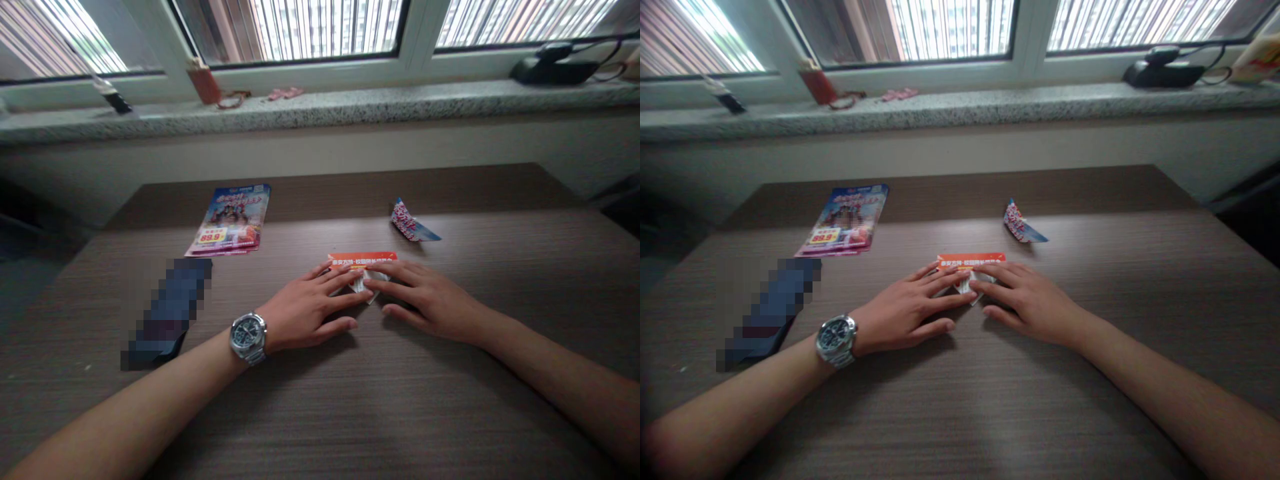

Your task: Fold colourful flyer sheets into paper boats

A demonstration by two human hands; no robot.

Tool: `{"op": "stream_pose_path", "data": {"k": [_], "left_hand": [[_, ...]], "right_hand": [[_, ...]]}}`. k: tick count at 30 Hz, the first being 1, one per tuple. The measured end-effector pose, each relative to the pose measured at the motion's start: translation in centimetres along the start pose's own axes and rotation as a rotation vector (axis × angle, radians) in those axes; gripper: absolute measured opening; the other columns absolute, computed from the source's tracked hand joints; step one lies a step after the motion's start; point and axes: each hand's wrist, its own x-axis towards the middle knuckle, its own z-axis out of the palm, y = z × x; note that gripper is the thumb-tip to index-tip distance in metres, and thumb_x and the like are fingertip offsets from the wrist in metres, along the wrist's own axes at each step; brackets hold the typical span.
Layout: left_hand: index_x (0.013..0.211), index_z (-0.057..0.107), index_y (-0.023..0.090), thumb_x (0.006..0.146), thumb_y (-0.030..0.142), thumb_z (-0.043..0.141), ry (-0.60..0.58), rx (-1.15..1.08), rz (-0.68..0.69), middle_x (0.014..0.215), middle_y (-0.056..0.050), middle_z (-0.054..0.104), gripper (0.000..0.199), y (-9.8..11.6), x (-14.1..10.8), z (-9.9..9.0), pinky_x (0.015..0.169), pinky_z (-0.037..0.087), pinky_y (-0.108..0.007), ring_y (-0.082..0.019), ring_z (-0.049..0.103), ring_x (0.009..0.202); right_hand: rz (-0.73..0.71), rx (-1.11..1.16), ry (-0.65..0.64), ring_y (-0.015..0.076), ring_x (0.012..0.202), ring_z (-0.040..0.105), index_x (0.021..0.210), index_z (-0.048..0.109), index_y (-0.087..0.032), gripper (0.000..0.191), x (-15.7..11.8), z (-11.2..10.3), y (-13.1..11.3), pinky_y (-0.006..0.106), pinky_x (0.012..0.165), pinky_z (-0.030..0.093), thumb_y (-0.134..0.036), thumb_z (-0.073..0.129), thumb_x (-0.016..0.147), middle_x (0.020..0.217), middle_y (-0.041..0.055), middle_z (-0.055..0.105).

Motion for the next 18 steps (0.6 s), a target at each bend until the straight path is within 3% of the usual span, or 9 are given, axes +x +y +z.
{"op": "stream_pose_path", "data": {"k": [7, 12, 18], "left_hand": [[0.154, 0.037, 0.034, 0.104, 0.051, 0.040, 0.022, 0.017, 0.009, 0.164, -0.003, 0.031, 0.053, 0.01, -0.06, 0.02, 0.128, 0.014, -0.048, -0.024, 0.034, 0.149], [0.156, 0.033, 0.034, 0.103, 0.054, 0.039, 0.027, 0.052, -0.010, 0.165, -0.002, 0.027, 0.057, -0.06, 0.14, 0.36, 0.128, 0.013, -0.048, -0.025, 0.025, 0.153], [0.157, 0.031, 0.032, 0.103, 0.055, 0.039, 0.036, 0.104, -0.031, 0.166, -0.005, 0.026, 0.059, 0.19, 0.10, 0.35, 0.126, 0.019, -0.046, -0.026, 0.026, 0.153]], "right_hand": [[-0.025, -0.015, -0.058, 0.0293, 0.140, 0.045, 0.146, 0.051, -0.025, 0.045, 0.14, -0.01, 0.11, 0.057, 0.116, 0.036, -0.033, 0.050, 0.102, 0.152, 0.0056, 0.053], [-0.003, -0.028, -0.038, 0.0286, 0.136, 0.050, 0.144, 0.053, -0.025, 0.044, 0.24, -0.22, 0.41, 0.056, 0.113, 0.040, -0.034, 0.051, 0.101, 0.150, 0.0052, 0.055], [-0.001, -0.029, -0.041, 0.0279, 0.136, 0.051, 0.145, 0.052, -0.026, 0.045, 0.04, -0.19, 0.91, 0.054, 0.113, 0.041, -0.034, 0.052, 0.101, 0.150, 0.0048, 0.054]]}}
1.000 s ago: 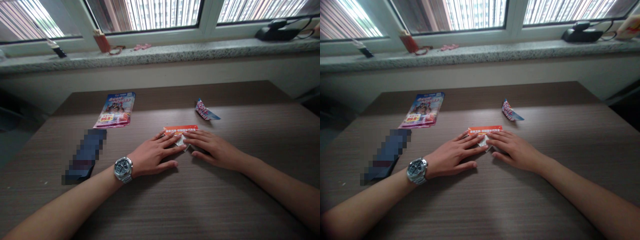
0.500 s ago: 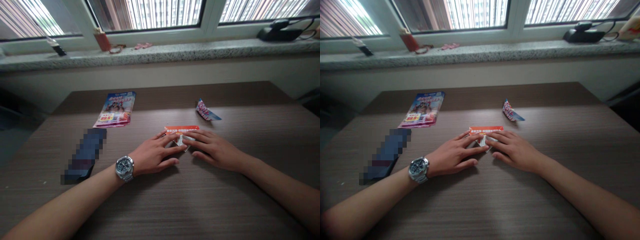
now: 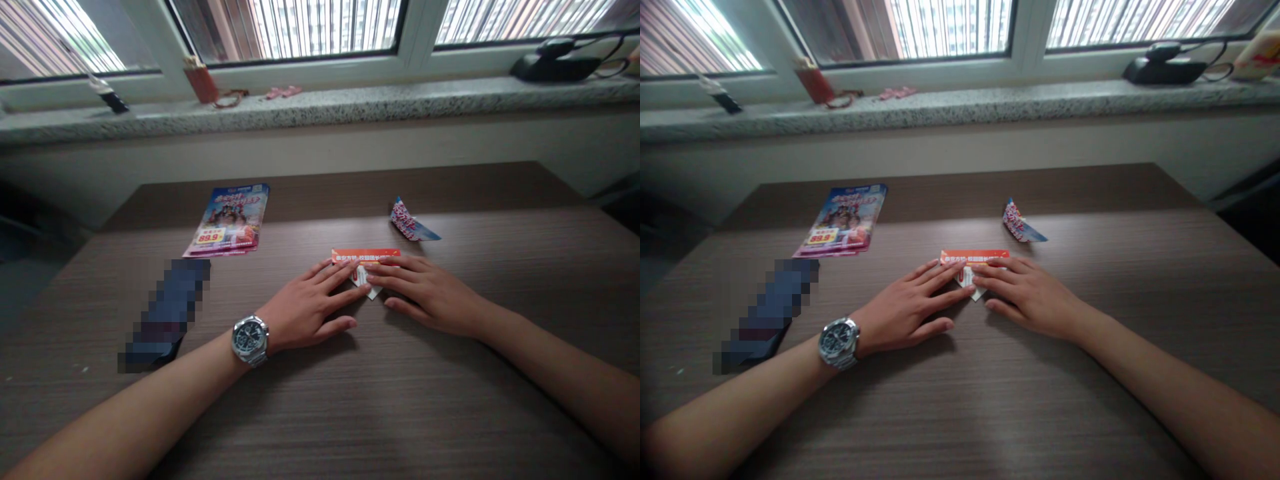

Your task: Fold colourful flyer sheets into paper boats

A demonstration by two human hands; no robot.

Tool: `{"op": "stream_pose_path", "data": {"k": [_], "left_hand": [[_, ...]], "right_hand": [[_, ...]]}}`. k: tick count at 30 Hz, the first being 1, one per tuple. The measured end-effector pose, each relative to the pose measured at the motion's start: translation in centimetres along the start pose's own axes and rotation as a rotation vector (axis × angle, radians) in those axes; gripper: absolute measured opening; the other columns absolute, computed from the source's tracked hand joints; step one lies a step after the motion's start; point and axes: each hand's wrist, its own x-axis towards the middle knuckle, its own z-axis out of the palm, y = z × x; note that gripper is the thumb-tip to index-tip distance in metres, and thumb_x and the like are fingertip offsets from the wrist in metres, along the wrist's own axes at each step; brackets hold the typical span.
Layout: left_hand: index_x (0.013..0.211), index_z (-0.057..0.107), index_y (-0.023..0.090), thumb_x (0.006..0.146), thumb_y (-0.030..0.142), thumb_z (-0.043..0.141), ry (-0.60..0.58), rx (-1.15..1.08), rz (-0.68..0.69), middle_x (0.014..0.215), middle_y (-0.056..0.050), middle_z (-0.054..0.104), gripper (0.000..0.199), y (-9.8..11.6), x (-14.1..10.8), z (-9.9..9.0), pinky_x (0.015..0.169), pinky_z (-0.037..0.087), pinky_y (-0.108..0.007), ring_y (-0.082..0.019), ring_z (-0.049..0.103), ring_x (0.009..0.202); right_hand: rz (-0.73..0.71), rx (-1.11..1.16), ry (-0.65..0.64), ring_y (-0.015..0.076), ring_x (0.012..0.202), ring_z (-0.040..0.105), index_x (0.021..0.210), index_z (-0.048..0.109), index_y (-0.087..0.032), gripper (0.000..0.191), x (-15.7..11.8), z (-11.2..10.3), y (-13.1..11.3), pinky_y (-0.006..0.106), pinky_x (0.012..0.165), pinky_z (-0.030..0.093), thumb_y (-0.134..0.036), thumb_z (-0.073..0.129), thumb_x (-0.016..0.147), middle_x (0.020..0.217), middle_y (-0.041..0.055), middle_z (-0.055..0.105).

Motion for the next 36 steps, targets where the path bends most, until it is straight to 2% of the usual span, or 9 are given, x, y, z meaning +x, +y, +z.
{"op": "stream_pose_path", "data": {"k": [5, 10, 18, 22, 29, 36], "left_hand": [[0.155, 0.034, 0.031, 0.102, 0.056, 0.040, 0.013, 0.058, -0.042, 0.159, -0.007, 0.040, 0.059, 0.7, -0.4, -0.5, 0.122, 0.026, -0.046, -0.028, 0.039, 0.146], [0.156, 0.034, 0.030, 0.104, 0.056, 0.035, -0.007, 0.049, -0.052, 0.160, -0.009, 0.038, 0.058, 1.0, -0.5, -0.9, 0.121, 0.024, -0.051, -0.028, 0.042, 0.144], [0.152, 0.040, 0.035, 0.107, 0.047, 0.033, -0.018, 0.030, -0.103, 0.158, -0.003, 0.043, 0.047, 0.8, -0.2, -1.1, 0.118, 0.026, -0.049, -0.026, 0.044, 0.142], [0.152, 0.039, 0.035, 0.107, 0.046, 0.034, -0.006, 0.036, -0.099, 0.158, -0.004, 0.043, 0.047, 0.8, -0.1, -0.9, 0.117, 0.027, -0.049, -0.025, 0.047, 0.139], [0.149, 0.045, 0.034, 0.106, 0.044, 0.037, 0.012, 0.016, -0.099, 0.155, -0.003, 0.047, 0.044, 0.7, -0.1, -0.8, 0.118, 0.027, -0.049, -0.025, 0.049, 0.138], [0.146, 0.051, 0.030, 0.107, 0.036, 0.034, 0.060, -0.022, -0.092, 0.151, -0.004, 0.052, 0.042, 0.4, 0.0, -0.6, 0.115, 0.035, -0.048, -0.025, 0.053, 0.133]], "right_hand": [[0.008, 0.002, -0.002, 0.0286, 0.137, 0.049, 0.145, 0.052, -0.025, 0.045, -0.1, 0.0, 0.0, 0.054, 0.113, 0.040, -0.036, 0.052, 0.101, 0.150, 0.0050, 0.055], [0.010, 0.001, -0.009, 0.0284, 0.137, 0.049, 0.146, 0.050, -0.026, 0.047, -0.1, 0.0, -0.1, 0.054, 0.113, 0.040, -0.036, 0.052, 0.101, 0.151, 0.0044, 0.054], [0.012, -0.018, -0.042, 0.0283, 0.139, 0.045, 0.149, 0.047, -0.025, 0.050, -0.2, 0.0, -0.1, 0.054, 0.115, 0.037, -0.039, 0.051, 0.101, 0.154, 0.0036, 0.051], [-0.021, -0.021, -0.069, 0.0290, 0.142, 0.042, 0.152, 0.042, -0.031, 0.053, -0.5, 0.0, 0.1, 0.056, 0.117, 0.034, -0.039, 0.051, 0.101, 0.159, 0.0029, 0.044], [-0.089, -0.004, -0.115, 0.0355, 0.146, 0.035, 0.148, 0.049, -0.035, 0.053, -0.6, -0.6, 0.1, 0.063, 0.116, 0.029, -0.046, 0.057, 0.097, 0.164, 0.0064, 0.033], [-0.076, 0.030, -0.078, 0.0351, 0.144, 0.039, 0.144, 0.054, -0.036, 0.053, -0.5, -0.6, 0.0, 0.063, 0.114, 0.032, -0.047, 0.062, 0.093, 0.162, 0.0054, 0.039]]}}
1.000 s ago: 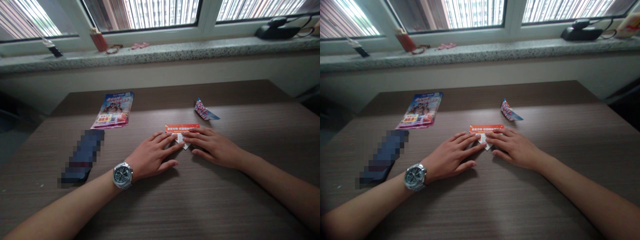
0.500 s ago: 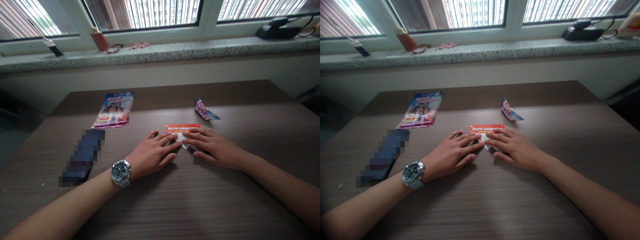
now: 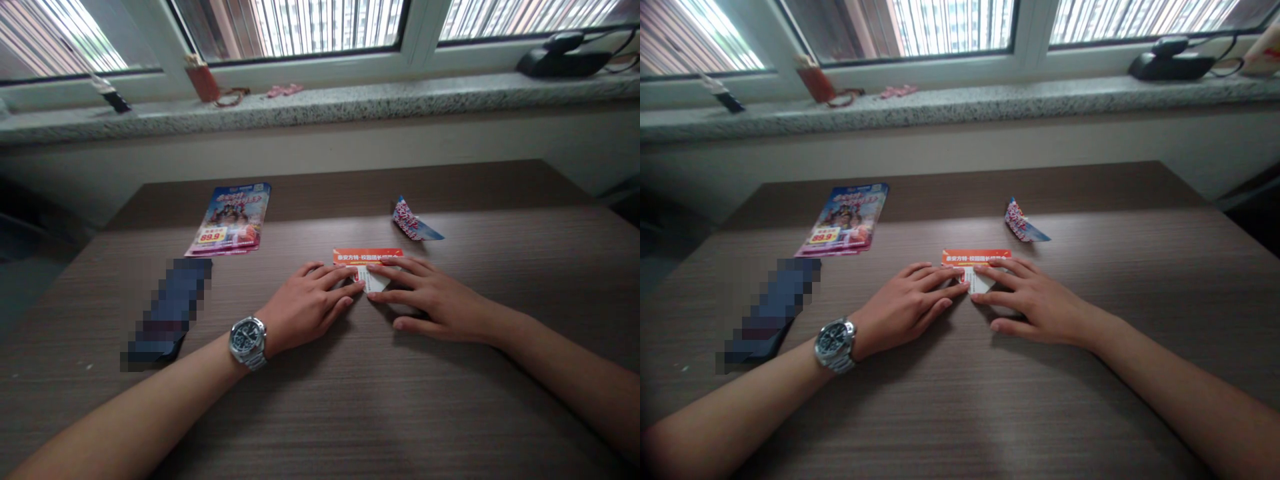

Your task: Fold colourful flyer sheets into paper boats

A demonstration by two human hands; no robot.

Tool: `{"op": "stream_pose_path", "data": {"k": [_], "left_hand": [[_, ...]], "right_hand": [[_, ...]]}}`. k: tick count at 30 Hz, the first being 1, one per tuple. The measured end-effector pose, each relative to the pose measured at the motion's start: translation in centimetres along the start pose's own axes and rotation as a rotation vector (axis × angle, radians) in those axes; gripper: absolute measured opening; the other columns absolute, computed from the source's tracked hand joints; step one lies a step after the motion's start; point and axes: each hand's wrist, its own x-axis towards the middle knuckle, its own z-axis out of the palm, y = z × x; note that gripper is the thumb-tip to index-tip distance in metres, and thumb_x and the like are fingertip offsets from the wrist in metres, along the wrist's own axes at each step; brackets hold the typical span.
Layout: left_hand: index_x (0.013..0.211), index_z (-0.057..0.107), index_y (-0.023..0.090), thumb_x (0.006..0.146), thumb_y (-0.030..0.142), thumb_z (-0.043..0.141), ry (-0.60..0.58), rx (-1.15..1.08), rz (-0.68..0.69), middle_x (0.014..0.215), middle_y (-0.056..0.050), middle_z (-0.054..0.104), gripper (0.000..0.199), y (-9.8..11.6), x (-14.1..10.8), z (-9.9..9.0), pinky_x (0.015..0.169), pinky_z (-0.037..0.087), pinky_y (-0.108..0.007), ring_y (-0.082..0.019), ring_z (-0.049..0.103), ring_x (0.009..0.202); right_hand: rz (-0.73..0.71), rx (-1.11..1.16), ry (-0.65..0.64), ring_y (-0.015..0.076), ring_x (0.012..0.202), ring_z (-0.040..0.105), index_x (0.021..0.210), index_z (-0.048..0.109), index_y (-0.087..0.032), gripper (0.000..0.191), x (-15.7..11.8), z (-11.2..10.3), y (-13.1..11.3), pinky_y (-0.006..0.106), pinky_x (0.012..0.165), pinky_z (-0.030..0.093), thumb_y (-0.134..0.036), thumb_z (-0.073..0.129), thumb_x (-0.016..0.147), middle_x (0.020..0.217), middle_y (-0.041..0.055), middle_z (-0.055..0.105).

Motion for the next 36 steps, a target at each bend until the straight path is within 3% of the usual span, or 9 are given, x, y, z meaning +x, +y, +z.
{"op": "stream_pose_path", "data": {"k": [10, 20, 36], "left_hand": [[0.141, 0.057, 0.022, 0.106, 0.032, 0.037, 0.058, -0.006, -0.047, 0.147, -0.010, 0.052, 0.041, -0.61, -0.06, -0.13, 0.112, 0.045, -0.046, -0.026, 0.053, 0.131], [0.134, 0.060, 0.013, 0.107, 0.028, 0.035, 0.091, 0.071, -0.119, 0.137, -0.012, 0.061, 0.040, -0.92, 0.14, 0.09, 0.103, 0.055, -0.041, -0.025, 0.063, 0.118], [0.133, 0.058, 0.006, 0.106, 0.024, 0.034, 0.196, 0.005, -0.211, 0.143, -0.017, 0.054, 0.040, -0.31, 0.27, 0.56, 0.112, 0.049, -0.044, -0.026, 0.056, 0.129]], "right_hand": [[0.002, 0.026, 0.008, 0.0341, 0.143, 0.041, 0.143, 0.055, -0.036, 0.053, 0.02, 0.12, 0.07, 0.062, 0.116, 0.031, -0.047, 0.064, 0.092, 0.161, 0.0055, 0.040], [0.010, 0.009, -0.008, 0.0342, 0.143, 0.040, 0.143, 0.055, -0.036, 0.052, -0.02, 0.13, 0.01, 0.062, 0.116, 0.030, -0.048, 0.062, 0.093, 0.162, 0.0055, 0.038], [0.023, -0.008, -0.016, 0.0356, 0.144, 0.038, 0.145, 0.054, -0.036, 0.049, 0.03, 0.09, -0.25, 0.064, 0.114, 0.032, -0.042, 0.058, 0.097, 0.162, 0.0055, 0.038]]}}
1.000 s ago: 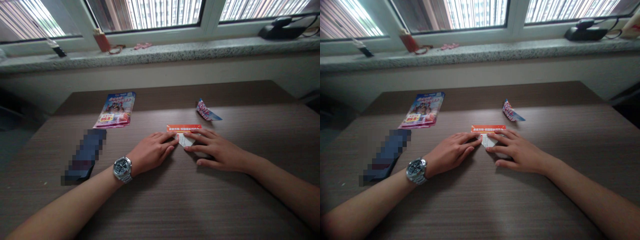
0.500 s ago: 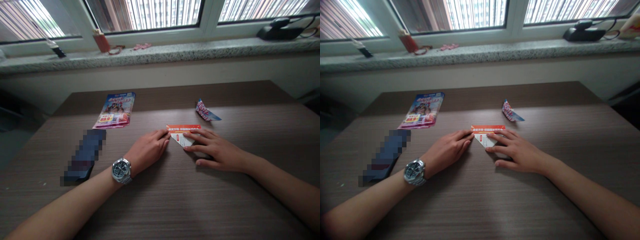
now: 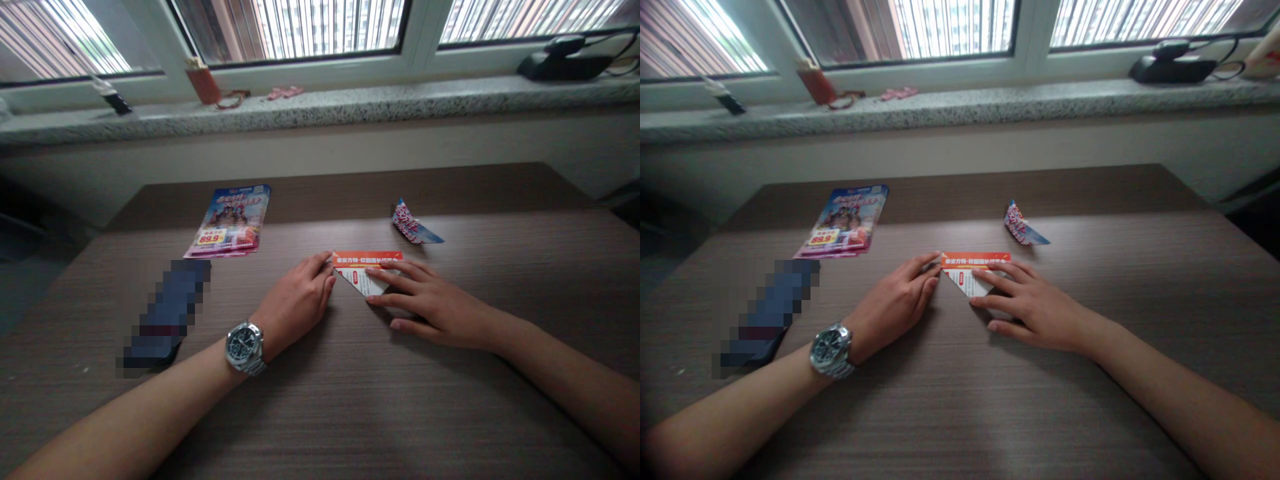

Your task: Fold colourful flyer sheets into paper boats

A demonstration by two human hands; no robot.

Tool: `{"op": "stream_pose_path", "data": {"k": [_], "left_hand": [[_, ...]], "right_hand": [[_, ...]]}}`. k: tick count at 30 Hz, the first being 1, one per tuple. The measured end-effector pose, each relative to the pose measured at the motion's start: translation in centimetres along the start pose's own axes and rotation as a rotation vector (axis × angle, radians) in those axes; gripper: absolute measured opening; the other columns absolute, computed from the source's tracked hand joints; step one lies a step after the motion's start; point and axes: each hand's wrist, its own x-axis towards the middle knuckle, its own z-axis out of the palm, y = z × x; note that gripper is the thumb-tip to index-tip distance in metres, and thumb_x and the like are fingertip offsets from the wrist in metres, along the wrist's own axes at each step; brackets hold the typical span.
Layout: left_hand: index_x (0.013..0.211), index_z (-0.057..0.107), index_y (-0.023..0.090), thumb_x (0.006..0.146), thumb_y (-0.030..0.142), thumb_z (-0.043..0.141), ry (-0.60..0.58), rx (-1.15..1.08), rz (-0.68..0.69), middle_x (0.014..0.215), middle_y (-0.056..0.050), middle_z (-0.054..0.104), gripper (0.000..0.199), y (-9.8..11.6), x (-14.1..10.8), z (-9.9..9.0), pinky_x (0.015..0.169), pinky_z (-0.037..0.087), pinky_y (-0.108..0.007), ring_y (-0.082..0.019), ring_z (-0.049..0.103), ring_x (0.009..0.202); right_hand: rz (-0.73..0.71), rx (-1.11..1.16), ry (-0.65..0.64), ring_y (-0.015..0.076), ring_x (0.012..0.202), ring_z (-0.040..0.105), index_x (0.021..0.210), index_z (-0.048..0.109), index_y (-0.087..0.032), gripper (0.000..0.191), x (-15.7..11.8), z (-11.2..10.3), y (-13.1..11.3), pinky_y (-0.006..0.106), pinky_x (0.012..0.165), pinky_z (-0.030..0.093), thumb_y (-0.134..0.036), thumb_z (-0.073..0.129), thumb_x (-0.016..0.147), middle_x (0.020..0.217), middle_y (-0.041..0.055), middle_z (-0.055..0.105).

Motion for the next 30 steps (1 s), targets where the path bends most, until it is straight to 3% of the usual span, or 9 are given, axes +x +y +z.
{"op": "stream_pose_path", "data": {"k": [4, 6, 9, 13, 18, 26, 30], "left_hand": [[0.135, 0.057, 0.011, 0.106, 0.026, 0.037, 0.023, -0.029, 0.083, 0.145, -0.016, 0.054, 0.039, -0.06, 0.11, -0.49, 0.113, 0.048, -0.047, -0.027, 0.053, 0.134], [0.140, 0.054, 0.015, 0.105, 0.031, 0.041, -0.027, -0.044, 0.211, 0.147, -0.015, 0.052, 0.041, 0.01, 0.07, -0.62, 0.115, 0.045, -0.048, -0.027, 0.048, 0.138], [0.146, 0.049, 0.021, 0.103, 0.042, 0.046, -0.118, -0.037, 0.295, 0.152, -0.013, 0.049, 0.048, 0.11, -0.12, -0.57, 0.116, 0.042, -0.050, -0.030, 0.045, 0.141], [0.146, 0.050, 0.024, 0.103, 0.046, 0.044, -0.196, -0.022, 0.297, 0.152, -0.011, 0.048, 0.048, 0.03, -0.29, -0.47, 0.116, 0.041, -0.048, -0.030, 0.049, 0.138], [0.148, 0.047, 0.026, 0.104, 0.048, 0.041, -0.210, -0.003, 0.277, 0.152, -0.010, 0.048, 0.050, 0.04, -0.19, -0.63, 0.116, 0.039, -0.048, -0.030, 0.048, 0.138], [0.151, 0.042, 0.033, 0.104, 0.049, 0.041, -0.229, 0.012, 0.257, 0.155, -0.007, 0.044, 0.050, 0.22, -0.24, -0.44, 0.116, 0.036, -0.049, -0.029, 0.044, 0.139], [0.152, 0.041, 0.029, 0.103, 0.052, 0.040, -0.225, -0.011, 0.287, 0.159, -0.006, 0.040, 0.053, 0.30, -0.27, -0.32, 0.123, 0.025, -0.050, -0.028, 0.036, 0.147]], "right_hand": [[-0.001, 0.018, 0.020, 0.0359, 0.143, 0.039, 0.144, 0.055, -0.037, 0.049, 0.15, -0.08, -0.12, 0.065, 0.114, 0.033, -0.041, 0.060, 0.096, 0.161, 0.0050, 0.039], [-0.011, 0.023, 0.020, 0.0353, 0.143, 0.039, 0.144, 0.055, -0.036, 0.048, 0.24, -0.13, -0.24, 0.064, 0.115, 0.032, -0.040, 0.059, 0.096, 0.161, 0.0048, 0.039], [-0.015, 0.022, 0.011, 0.0342, 0.144, 0.038, 0.143, 0.055, -0.035, 0.046, 0.34, -0.13, -0.45, 0.064, 0.115, 0.031, -0.039, 0.058, 0.097, 0.161, 0.0050, 0.040], [-0.018, 0.021, 0.011, 0.0319, 0.146, 0.036, 0.146, 0.051, -0.033, 0.047, 0.31, 0.00, -0.36, 0.062, 0.116, 0.031, -0.036, 0.054, 0.100, 0.161, 0.0064, 0.040], [0.007, 0.108, 0.051, 0.0258, 0.147, 0.038, 0.154, 0.038, -0.027, 0.055, 0.04, 0.28, 0.13, 0.054, 0.119, 0.032, -0.032, 0.051, 0.101, 0.160, 0.0094, 0.041], [0.082, 0.135, 0.098, 0.0291, 0.143, 0.043, 0.147, 0.050, -0.025, 0.049, 0.01, 0.42, 0.06, 0.053, 0.115, 0.039, -0.035, 0.054, 0.099, 0.157, 0.0101, 0.046], [0.063, 0.145, 0.091, 0.0283, 0.144, 0.042, 0.150, 0.047, -0.025, 0.052, 0.16, 0.48, 0.20, 0.053, 0.118, 0.036, -0.033, 0.055, 0.099, 0.154, 0.0080, 0.049]]}}
